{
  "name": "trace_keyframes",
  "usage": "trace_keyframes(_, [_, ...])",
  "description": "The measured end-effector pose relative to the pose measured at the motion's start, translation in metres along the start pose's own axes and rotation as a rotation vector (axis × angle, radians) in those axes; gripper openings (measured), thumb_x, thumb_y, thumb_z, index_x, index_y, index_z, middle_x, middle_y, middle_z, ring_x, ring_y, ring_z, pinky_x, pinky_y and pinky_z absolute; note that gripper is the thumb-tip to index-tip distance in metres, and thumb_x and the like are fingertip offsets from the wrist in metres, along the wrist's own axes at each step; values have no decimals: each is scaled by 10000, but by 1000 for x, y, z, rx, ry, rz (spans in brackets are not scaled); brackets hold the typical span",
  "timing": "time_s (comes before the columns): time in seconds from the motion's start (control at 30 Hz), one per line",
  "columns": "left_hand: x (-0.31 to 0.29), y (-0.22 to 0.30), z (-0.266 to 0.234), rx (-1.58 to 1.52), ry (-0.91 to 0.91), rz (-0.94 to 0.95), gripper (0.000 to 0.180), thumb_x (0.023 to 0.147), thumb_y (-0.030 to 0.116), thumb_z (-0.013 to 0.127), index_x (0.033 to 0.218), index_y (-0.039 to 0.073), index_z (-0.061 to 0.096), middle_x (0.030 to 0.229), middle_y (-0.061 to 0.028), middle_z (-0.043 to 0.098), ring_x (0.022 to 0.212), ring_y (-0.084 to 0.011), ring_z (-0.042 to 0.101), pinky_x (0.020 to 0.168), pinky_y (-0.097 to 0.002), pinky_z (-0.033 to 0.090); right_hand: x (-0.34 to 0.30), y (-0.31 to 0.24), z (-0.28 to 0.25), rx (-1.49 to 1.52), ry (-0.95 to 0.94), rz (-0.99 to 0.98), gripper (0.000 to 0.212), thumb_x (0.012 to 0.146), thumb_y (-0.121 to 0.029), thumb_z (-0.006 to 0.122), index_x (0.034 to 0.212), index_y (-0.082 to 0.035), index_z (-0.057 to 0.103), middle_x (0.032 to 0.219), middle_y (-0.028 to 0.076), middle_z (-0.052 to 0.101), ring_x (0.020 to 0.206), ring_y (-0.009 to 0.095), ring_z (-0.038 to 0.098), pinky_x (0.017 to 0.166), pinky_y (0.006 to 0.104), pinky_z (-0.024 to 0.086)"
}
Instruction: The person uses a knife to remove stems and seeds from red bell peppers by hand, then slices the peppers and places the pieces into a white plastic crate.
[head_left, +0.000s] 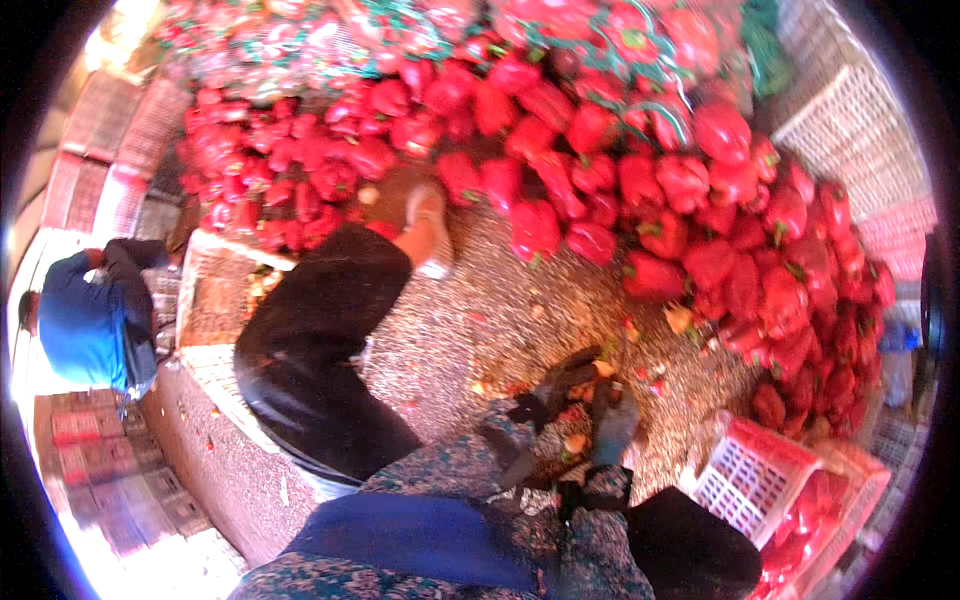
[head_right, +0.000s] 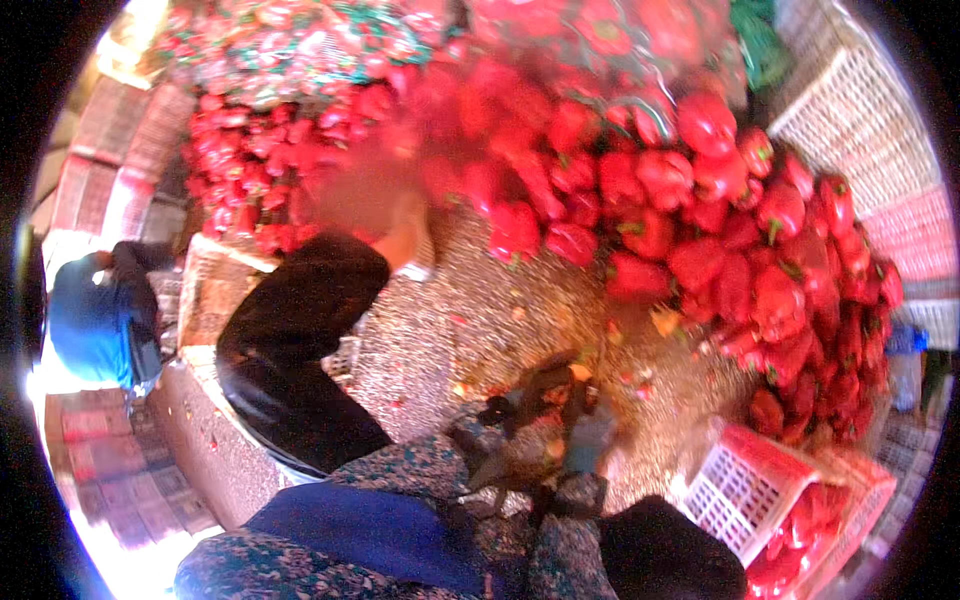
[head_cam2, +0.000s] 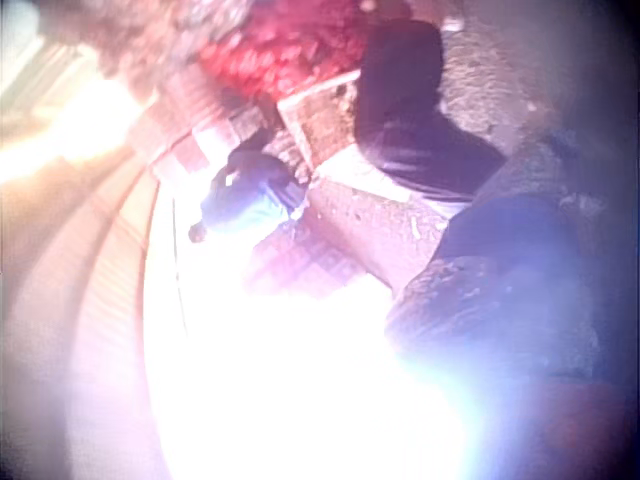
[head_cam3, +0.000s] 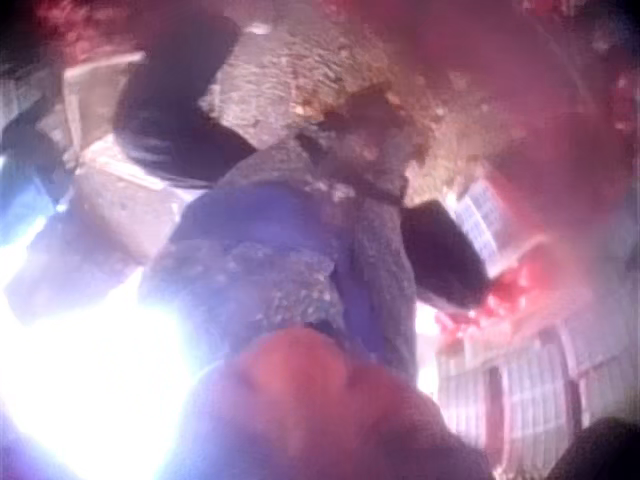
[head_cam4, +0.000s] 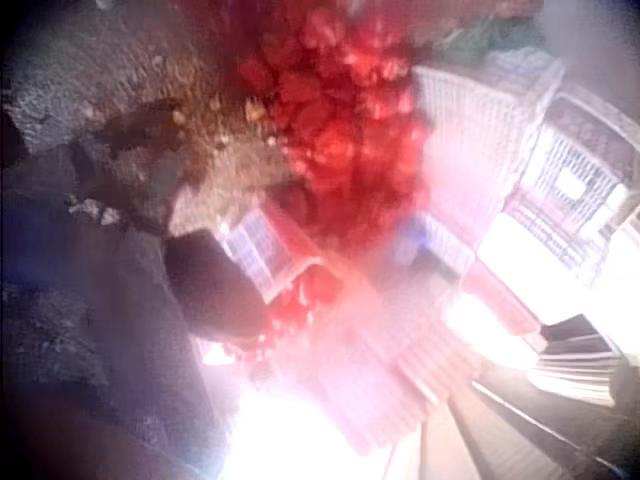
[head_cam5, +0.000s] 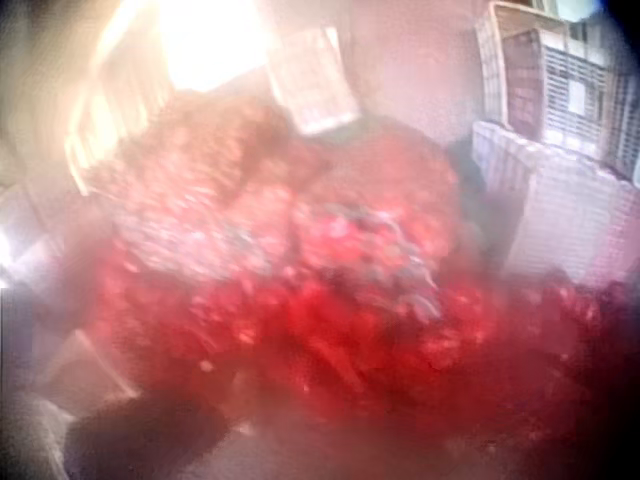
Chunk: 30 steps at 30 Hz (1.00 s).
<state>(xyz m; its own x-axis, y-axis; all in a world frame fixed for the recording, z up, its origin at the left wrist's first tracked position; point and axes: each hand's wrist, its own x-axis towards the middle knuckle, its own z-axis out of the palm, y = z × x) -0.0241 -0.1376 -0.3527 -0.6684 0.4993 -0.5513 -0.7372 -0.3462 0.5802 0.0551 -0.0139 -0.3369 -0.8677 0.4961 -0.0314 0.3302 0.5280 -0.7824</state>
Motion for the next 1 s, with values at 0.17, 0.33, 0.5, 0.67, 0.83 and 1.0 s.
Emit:
trace_keyframes(0.17, [2, 26, 51, -685, -407, 193, 551, 974, 326, 582, 1431, 55, 435, 1311, -121, 572, 1129, -207, 599, 937, -370, 521, 14, -122, -82, 259, 96, -38, 297, 939, -152, 620, 1176, 25, 606, 766, 70, 615, 621, 129, 576, 562, 303, 480])
trace_keyframes(0.33, [-71, 174, 98, -753, -703, 753, 570, 892, 424, 642, 1318, 75, 497, 1184, -59, 603, 998, -208, 615, 849, -348, 531, -13, -163, -124, 622, 381, -86, 371, 971, -167, 543, 1298, 6, 552, 882, 67, 674, 559, 81, 516, 503, 233, 407])
trace_keyframes(0.5, [-205, 327, 15, -947, -1208, 823, 510, 824, 224, 751, 1256, 54, 542, 1136, -52, 630, 994, -154, 626, 863, -320, 526, -25, -155, -158, 762, 505, 33, 323, 990, -279, 565, 1180, -20, 601, 950, 60, 687, 539, 52, 468, 469, 221, 340])
trace_keyframes(0.67, [-225, 343, -30, -570, -968, 1040, 683, 849, 329, 713, 1431, 88, 450, 1390, -106, 540, 1307, -286, 483, 1038, -479, 462, -33, -135, -173, 761, 503, 129, 305, 981, -306, 578, 1132, -47, 629, 925, 46, 693, 520, 46, 462, 439, 217, 305])
trace_keyframes(0.83, [-96, 267, 4, -546, -863, 687, 506, 958, 316, 582, 1389, 65, 494, 1419, -120, 519, 1224, -241, 557, 1047, -404, 435, -47, -191, -212, 834, 705, 75, 325, 986, -249, 557, 1226, -40, 621, 955, 74, 705, 502, 48, 472, 429, 191, 301])
trace_keyframes(1.0, [-13, 68, 36, 1514, -217, 672, 730, 836, 299, 742, 1453, 81, 418, 1440, -202, 469, 1311, -348, 484, 1095, -402, 402, -64, -190, -233, 547, 957, 70, 282, 931, -127, 538, 1184, -28, 615, 792, 87, 640, 517, 92, 507, 459, 228, 365])
